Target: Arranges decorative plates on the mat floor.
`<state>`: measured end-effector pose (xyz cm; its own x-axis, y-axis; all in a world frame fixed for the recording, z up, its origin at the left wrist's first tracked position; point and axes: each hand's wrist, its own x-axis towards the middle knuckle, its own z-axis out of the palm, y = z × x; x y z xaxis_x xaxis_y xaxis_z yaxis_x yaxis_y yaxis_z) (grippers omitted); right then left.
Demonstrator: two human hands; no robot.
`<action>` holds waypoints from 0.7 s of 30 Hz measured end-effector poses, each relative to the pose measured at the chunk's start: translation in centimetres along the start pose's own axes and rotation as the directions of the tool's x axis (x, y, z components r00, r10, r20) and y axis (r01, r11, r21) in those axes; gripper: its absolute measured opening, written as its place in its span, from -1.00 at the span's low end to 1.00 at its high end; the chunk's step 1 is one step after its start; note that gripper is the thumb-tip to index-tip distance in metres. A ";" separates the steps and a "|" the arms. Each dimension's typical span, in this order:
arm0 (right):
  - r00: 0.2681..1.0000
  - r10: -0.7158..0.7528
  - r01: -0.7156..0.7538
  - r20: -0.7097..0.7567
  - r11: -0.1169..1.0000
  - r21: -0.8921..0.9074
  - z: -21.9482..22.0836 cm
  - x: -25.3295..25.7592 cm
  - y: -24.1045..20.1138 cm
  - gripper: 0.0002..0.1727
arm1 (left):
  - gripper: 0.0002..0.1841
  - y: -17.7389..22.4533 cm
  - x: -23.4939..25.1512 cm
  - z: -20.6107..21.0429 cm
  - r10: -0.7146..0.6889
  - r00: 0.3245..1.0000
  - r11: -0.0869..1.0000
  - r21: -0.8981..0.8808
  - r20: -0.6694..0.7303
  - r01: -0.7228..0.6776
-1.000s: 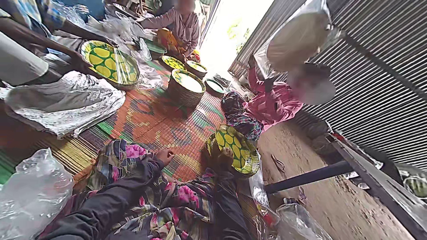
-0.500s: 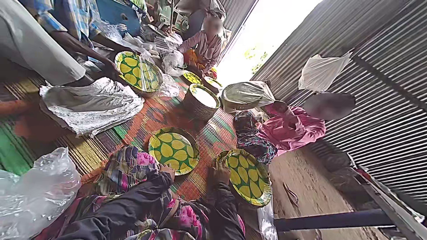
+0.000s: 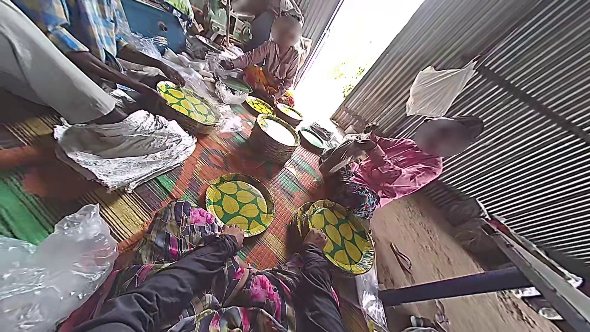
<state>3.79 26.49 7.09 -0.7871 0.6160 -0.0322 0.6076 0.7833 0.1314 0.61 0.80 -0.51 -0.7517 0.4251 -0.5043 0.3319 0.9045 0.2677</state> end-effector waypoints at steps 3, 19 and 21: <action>0.997 0.056 -0.048 -0.053 0.989 0.141 -1.3 -0.5 0.4 -0.58 | -0.08 -0.1 0.1 0.0 0.003 0.999 0.999 -0.050 -0.045 -0.006; 0.749 -0.662 0.662 -0.008 0.749 0.037 1.4 -2.4 -5.5 -0.52 | -0.43 -0.3 0.7 -0.6 0.092 0.985 0.982 -0.148 -0.148 -0.114; 0.895 -0.436 0.444 -0.099 0.892 0.087 0.9 -1.1 -4.2 -0.42 | -0.30 -0.5 1.5 -0.4 0.073 0.997 0.986 -0.149 -0.024 -0.076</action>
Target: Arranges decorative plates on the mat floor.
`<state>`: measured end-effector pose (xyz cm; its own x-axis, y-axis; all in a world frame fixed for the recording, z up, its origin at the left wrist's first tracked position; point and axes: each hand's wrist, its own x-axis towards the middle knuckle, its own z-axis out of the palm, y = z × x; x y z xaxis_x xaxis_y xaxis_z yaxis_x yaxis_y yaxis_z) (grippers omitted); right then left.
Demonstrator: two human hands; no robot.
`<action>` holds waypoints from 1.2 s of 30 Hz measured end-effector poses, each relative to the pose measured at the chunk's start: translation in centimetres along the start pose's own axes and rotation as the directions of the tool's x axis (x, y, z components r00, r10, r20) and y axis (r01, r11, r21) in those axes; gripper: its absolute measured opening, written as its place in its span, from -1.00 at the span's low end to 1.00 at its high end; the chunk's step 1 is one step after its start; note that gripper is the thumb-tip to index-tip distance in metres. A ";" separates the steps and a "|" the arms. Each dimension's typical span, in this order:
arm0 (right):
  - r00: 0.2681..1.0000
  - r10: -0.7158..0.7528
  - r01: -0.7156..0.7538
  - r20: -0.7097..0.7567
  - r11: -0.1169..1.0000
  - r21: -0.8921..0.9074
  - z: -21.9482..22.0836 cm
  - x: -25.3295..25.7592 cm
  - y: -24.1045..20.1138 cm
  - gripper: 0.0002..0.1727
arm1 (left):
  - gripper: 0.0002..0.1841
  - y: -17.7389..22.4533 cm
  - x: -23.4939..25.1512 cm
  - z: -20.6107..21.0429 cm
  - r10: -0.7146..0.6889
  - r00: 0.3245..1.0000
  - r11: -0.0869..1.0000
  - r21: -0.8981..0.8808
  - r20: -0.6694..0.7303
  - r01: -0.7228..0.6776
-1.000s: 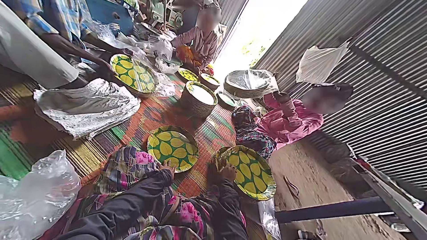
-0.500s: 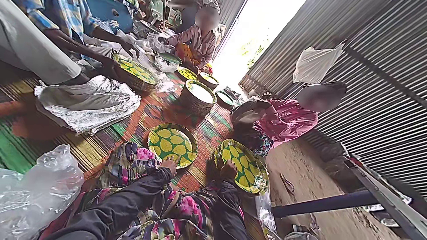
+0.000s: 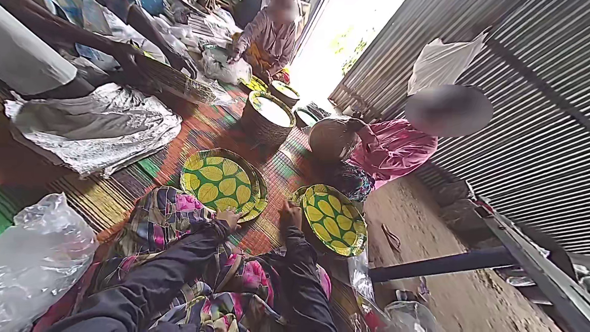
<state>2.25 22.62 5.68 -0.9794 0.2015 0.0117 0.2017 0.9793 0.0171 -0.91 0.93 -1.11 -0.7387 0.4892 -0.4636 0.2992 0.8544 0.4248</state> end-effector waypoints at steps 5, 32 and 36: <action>0.865 0.492 -0.487 0.095 0.871 -0.067 -2.4 0.0 3.8 -0.43 | -0.17 0.1 0.0 0.2 0.056 0.998 0.998 0.022 0.017 -0.056; 0.947 0.320 -0.320 -0.030 0.947 0.011 -1.6 -0.4 2.7 -0.29 | -0.32 0.2 0.6 0.9 -0.135 0.985 0.989 0.047 -0.103 0.141; 0.819 0.557 -0.559 0.136 0.829 -0.023 -1.5 -0.1 6.2 -0.38 | -0.08 1.1 -0.5 0.2 -0.087 0.953 0.994 0.036 -0.290 0.102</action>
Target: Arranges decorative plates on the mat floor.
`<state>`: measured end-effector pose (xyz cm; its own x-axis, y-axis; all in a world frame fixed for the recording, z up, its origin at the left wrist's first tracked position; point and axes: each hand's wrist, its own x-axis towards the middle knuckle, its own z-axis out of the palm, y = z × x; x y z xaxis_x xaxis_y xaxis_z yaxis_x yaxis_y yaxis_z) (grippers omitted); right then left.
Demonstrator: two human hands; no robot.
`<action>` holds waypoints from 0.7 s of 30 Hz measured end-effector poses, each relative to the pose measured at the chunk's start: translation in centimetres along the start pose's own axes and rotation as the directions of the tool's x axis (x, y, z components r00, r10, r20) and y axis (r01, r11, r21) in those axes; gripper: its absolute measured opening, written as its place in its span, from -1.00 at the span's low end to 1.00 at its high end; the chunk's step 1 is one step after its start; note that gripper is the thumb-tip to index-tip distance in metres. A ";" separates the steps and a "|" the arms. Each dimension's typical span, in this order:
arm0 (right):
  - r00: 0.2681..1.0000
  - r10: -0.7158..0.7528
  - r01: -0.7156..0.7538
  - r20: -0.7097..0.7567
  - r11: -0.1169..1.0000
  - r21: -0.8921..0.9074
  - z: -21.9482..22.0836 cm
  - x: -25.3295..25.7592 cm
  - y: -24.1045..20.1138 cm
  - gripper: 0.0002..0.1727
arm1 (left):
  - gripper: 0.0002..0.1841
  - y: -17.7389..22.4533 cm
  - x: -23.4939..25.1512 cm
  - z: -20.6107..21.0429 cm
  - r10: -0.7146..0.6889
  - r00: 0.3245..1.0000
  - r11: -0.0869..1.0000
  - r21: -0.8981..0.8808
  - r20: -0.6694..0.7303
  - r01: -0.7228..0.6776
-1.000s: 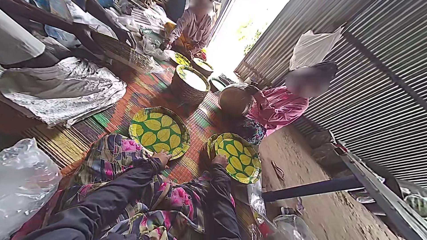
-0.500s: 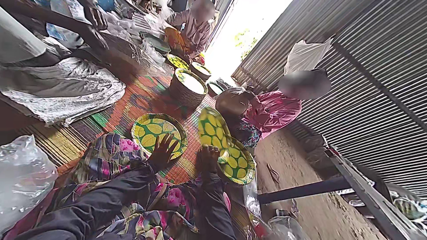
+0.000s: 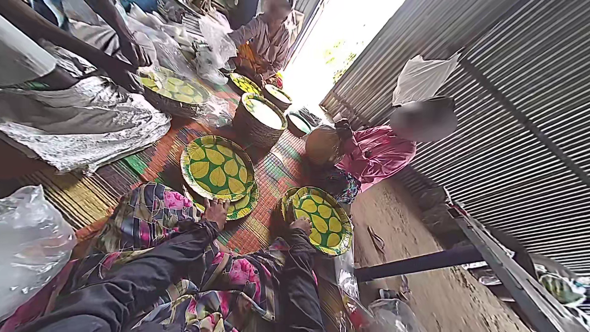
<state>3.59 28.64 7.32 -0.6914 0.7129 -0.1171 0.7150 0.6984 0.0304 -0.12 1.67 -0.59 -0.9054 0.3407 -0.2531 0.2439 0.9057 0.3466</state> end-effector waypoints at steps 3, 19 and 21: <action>0.998 -0.053 0.057 0.042 0.994 -0.092 -0.2 -0.5 -0.4 -0.52 | 0.13 -0.7 1.0 0.3 0.067 0.993 0.997 -0.030 -0.093 -0.070; 0.811 -0.422 0.461 -0.404 0.888 -0.003 -2.8 -6.3 -2.4 -0.54 | -0.31 -0.5 -0.4 0.3 0.243 0.960 0.960 -0.110 -0.139 -0.259; 0.636 -0.622 0.625 -0.456 0.762 -0.169 -0.1 -5.8 -3.0 -0.56 | -0.24 -0.2 -1.2 0.3 0.291 0.849 0.918 -0.123 -0.441 -0.378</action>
<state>5.45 22.46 8.05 -0.9319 0.0472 0.3596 0.0953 0.9885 0.1174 1.02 1.11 -0.65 -0.8513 0.4414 0.2837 0.5231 0.6713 0.5251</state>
